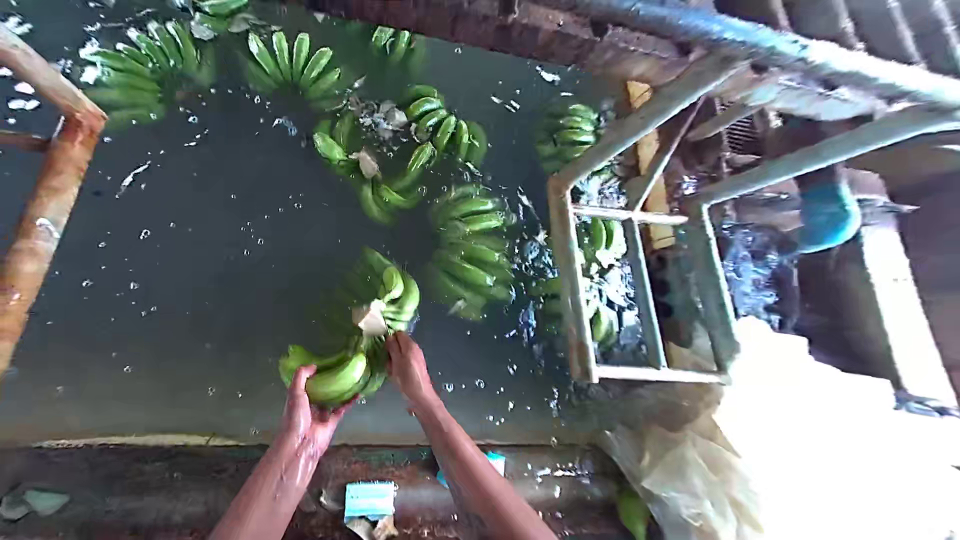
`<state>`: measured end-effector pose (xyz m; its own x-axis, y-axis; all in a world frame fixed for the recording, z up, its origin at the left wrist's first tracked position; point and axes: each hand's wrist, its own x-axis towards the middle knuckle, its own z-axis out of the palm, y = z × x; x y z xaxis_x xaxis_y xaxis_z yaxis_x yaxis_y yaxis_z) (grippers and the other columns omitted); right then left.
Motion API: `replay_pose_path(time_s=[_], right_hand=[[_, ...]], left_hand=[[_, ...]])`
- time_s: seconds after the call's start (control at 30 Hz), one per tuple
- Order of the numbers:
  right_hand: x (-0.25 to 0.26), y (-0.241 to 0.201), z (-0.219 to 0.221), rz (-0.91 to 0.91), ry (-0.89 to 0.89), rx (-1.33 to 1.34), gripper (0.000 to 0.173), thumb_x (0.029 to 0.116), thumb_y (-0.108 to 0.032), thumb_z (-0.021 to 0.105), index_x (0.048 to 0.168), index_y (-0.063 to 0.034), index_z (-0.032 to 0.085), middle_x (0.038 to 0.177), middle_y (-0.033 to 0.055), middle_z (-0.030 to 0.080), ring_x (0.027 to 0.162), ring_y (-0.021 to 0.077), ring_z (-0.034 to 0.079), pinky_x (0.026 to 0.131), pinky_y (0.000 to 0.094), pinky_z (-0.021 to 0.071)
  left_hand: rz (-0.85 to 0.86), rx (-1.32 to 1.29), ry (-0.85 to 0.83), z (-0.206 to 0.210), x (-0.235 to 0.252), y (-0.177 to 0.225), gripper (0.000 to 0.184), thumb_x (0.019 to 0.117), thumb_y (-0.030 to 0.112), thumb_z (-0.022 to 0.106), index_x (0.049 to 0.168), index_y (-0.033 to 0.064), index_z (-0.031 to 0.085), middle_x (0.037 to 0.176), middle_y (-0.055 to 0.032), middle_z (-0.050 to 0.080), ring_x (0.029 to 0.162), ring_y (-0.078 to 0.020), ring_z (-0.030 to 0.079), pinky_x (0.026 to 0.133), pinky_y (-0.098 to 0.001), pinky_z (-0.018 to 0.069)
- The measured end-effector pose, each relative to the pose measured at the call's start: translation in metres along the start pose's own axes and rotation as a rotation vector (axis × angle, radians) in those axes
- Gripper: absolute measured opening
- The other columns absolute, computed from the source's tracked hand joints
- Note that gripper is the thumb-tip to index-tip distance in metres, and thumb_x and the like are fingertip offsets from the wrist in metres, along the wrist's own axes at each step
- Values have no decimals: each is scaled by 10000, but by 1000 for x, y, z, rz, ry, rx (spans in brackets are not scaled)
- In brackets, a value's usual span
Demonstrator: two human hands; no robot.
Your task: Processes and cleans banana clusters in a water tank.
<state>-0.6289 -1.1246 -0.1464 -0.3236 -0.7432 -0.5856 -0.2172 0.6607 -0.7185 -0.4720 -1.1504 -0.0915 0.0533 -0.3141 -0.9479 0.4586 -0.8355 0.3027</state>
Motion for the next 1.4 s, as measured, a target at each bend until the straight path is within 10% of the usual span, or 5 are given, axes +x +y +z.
replay_pose_path(time_s=[0.27,0.5,0.73,0.87,1.4], right_hand=[[-54,-41,-29,-71,-78,550,293,1101,-172,339,1019,5,558,645,-41,504,475,24,448,442,197,416],[13,-41,-72,1,155,-501,387,1114,-320,405,1259,-36,624,1069,222,716,1061,401,692,921,595,520],[23,-31,-27,68,16,-415,404,1125,-276,350,1345,-17,567,1125,236,700,1077,382,692,940,559,543],[-7,10,-52,127,-168,-57,366,1127,-243,362,1125,36,599,802,74,552,602,142,511,578,323,474],[1,-16,-66,59,139,-607,413,1121,-329,372,1302,-36,601,1084,225,721,1078,410,694,917,581,526]], left_hand=[[154,36,-119,32,6,0,558,1067,303,469,1567,160,267,1434,-199,484,1161,-345,604,873,-495,571],[433,76,-51,22,17,-24,836,992,117,641,1610,202,85,1492,-247,409,1167,-373,612,831,-493,590],[554,52,27,23,38,-35,826,972,96,669,1594,153,129,1468,-266,427,1169,-382,611,820,-515,598],[563,200,-57,-6,40,-30,834,969,122,650,1605,144,111,1514,-230,396,1243,-320,560,885,-472,567],[477,120,-63,16,20,-38,853,987,215,688,1599,185,95,1499,-252,402,1168,-365,614,830,-495,590]])
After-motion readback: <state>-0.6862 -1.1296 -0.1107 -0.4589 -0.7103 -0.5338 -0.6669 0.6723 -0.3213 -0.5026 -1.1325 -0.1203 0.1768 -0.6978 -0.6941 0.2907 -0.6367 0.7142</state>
